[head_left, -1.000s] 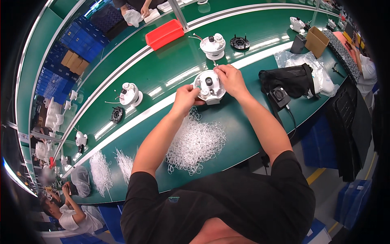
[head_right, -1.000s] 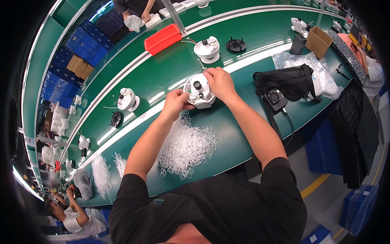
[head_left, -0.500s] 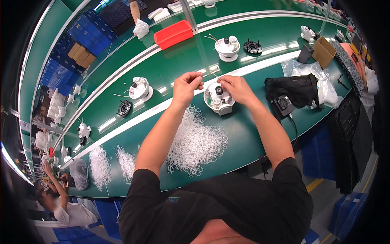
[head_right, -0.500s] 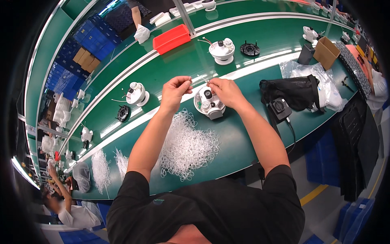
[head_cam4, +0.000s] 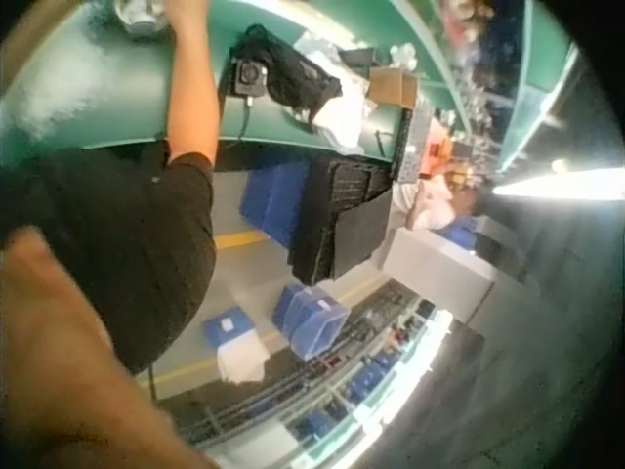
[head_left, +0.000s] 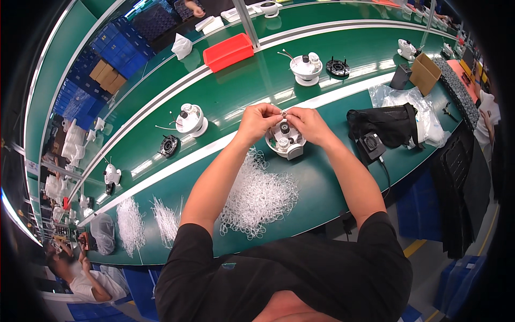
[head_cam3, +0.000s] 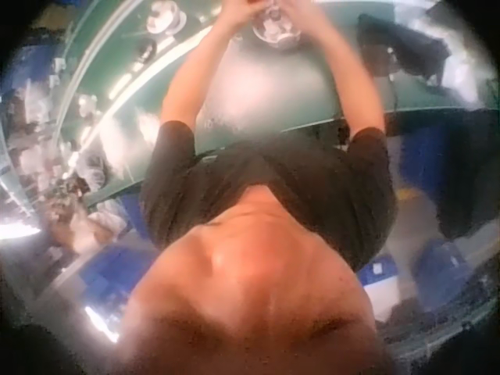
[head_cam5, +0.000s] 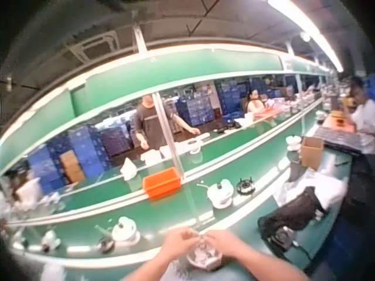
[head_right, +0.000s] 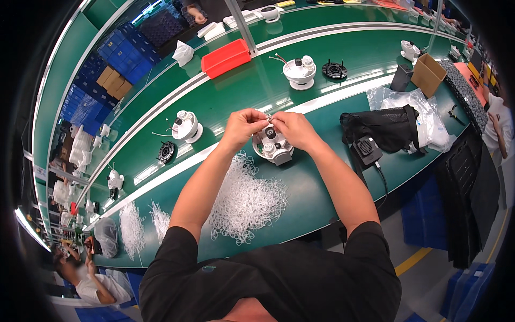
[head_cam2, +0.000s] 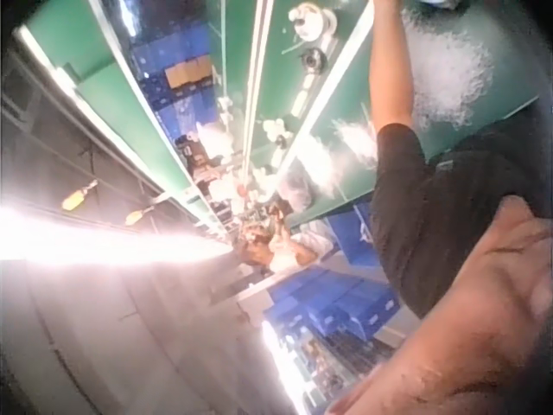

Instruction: The person repeatedly picks up white zip ties from a pile on a green workbench and threads them through a white circular electronic device. They pull the ties through the device and place the finished units onto the assembly line. The task involves repetitive manual handling of small components in a factory setting.

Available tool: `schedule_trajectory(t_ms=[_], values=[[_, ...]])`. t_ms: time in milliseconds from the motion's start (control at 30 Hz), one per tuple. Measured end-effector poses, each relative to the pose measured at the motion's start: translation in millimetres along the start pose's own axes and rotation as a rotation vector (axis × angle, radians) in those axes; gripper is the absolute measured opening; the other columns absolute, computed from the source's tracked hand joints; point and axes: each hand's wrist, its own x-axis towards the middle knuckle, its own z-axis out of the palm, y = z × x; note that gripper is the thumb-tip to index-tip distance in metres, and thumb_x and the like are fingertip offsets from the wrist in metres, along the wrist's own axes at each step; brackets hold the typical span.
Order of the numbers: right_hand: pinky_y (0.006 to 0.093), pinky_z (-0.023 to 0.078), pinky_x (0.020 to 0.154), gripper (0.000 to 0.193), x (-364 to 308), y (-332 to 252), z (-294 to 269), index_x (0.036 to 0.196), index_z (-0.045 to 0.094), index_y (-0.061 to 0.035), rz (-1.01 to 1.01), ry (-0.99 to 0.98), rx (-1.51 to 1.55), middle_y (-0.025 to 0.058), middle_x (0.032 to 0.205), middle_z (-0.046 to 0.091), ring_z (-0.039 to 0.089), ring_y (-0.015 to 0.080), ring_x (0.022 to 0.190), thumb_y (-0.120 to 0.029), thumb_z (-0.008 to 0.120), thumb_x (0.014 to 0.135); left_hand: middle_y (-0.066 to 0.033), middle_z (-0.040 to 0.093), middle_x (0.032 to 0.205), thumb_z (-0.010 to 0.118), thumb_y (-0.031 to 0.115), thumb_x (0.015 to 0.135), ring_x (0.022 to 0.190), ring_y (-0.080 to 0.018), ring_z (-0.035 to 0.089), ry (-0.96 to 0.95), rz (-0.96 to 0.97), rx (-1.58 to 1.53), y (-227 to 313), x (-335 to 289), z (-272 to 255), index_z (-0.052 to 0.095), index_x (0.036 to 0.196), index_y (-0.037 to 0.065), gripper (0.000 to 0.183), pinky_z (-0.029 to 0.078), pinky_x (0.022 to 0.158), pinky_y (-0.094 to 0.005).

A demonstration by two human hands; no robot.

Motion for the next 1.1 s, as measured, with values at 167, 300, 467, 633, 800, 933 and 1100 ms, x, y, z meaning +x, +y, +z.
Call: schedule_trajectory(t_ms=[167, 300, 467, 633, 800, 933, 1100], values=[[0.0332, 0.050, 0.067, 0.018, -0.7, -2.2, 3.6, 0.100, 0.068, 0.0002, -0.003, 0.046, 0.108, 0.0118, 0.079, 0.068, 0.065, 0.0194, 0.072, -0.015, 0.061, 0.094, -0.0042, 0.070, 0.081, 0.077, 0.006, 0.084, 0.073, -0.0088, 0.064, 0.040, -0.015, 0.073, 3.1, 3.4, 2.6, 0.070, 0.094, -0.002, 0.015, 0.051, 0.062, -0.0234], [0.0318, 0.051, 0.068, 0.019, -2.6, -2.7, 8.6, 0.100, 0.068, 0.0000, -0.026, 0.093, 0.150, 0.0107, 0.081, 0.069, 0.065, 0.0166, 0.074, -0.016, 0.064, 0.093, -0.0045, 0.070, 0.075, 0.076, 0.009, 0.084, 0.067, -0.0074, 0.063, 0.009, -0.083, 0.282, 6.6, 1.5, 2.7, 0.071, 0.087, -0.001, 0.012, 0.050, 0.059, -0.0240], [0.0310, 0.049, 0.069, 0.020, 3.4, 6.1, 16.7, 0.098, 0.068, -0.0006, -0.004, 0.216, 0.088, 0.0126, 0.085, 0.068, 0.063, 0.0168, 0.077, -0.020, 0.065, 0.092, -0.0114, 0.070, 0.075, 0.075, 0.011, 0.080, 0.065, -0.0190, 0.066, 0.045, 0.088, 0.450, -1.4, -0.8, 6.4, 0.070, 0.084, 0.001, 0.012, 0.052, 0.062, -0.0327], [0.0226, 0.042, 0.076, 0.021, 7.8, 21.9, 16.4, 0.096, 0.069, -0.0016, 0.188, 0.245, 0.627, -0.0002, 0.086, 0.065, 0.055, 0.0091, 0.083, -0.019, 0.057, 0.098, -0.0146, 0.066, 0.086, 0.068, 0.001, 0.071, 0.083, -0.0346, 0.065, 0.026, 0.373, 0.779, -5.2, -7.9, 8.8, 0.070, 0.084, 0.004, 0.013, 0.052, 0.074, -0.0415], [0.0302, 0.045, 0.073, 0.026, 1.9, 35.2, 14.8, 0.097, 0.067, -0.0004, 0.177, 0.223, 0.553, 0.0040, 0.082, 0.065, 0.058, 0.0120, 0.079, -0.022, 0.054, 0.099, -0.0128, 0.063, 0.084, 0.069, -0.003, 0.069, 0.081, -0.0339, 0.062, 0.069, 0.480, 0.846, -9.4, -13.6, 11.7, 0.068, 0.083, 0.004, 0.015, 0.050, 0.070, -0.0413], [0.0381, 0.048, 0.067, 0.021, -10.2, 17.2, 8.0, 0.097, 0.066, -0.0032, -0.078, 0.094, -0.020, 0.0129, 0.077, 0.062, 0.061, 0.0271, 0.070, -0.023, 0.060, 0.093, -0.0142, 0.064, 0.085, 0.067, 0.001, 0.073, 0.084, -0.0348, 0.063, 0.098, 0.406, 0.801, -11.8, -18.3, 15.7, 0.067, 0.081, 0.003, 0.008, 0.050, 0.073, -0.0442], [0.0390, 0.046, 0.063, 0.019, -9.7, 13.0, 3.7, 0.094, 0.066, -0.0026, -0.260, 0.016, -0.254, 0.0111, 0.076, 0.060, 0.059, 0.0293, 0.071, -0.016, 0.069, 0.082, -0.0134, 0.064, 0.085, 0.068, 0.007, 0.078, 0.083, -0.0343, 0.063, 0.127, 0.372, 0.832, -9.4, -22.4, 18.3, 0.066, 0.081, 0.003, 0.006, 0.050, 0.073, -0.0448]])
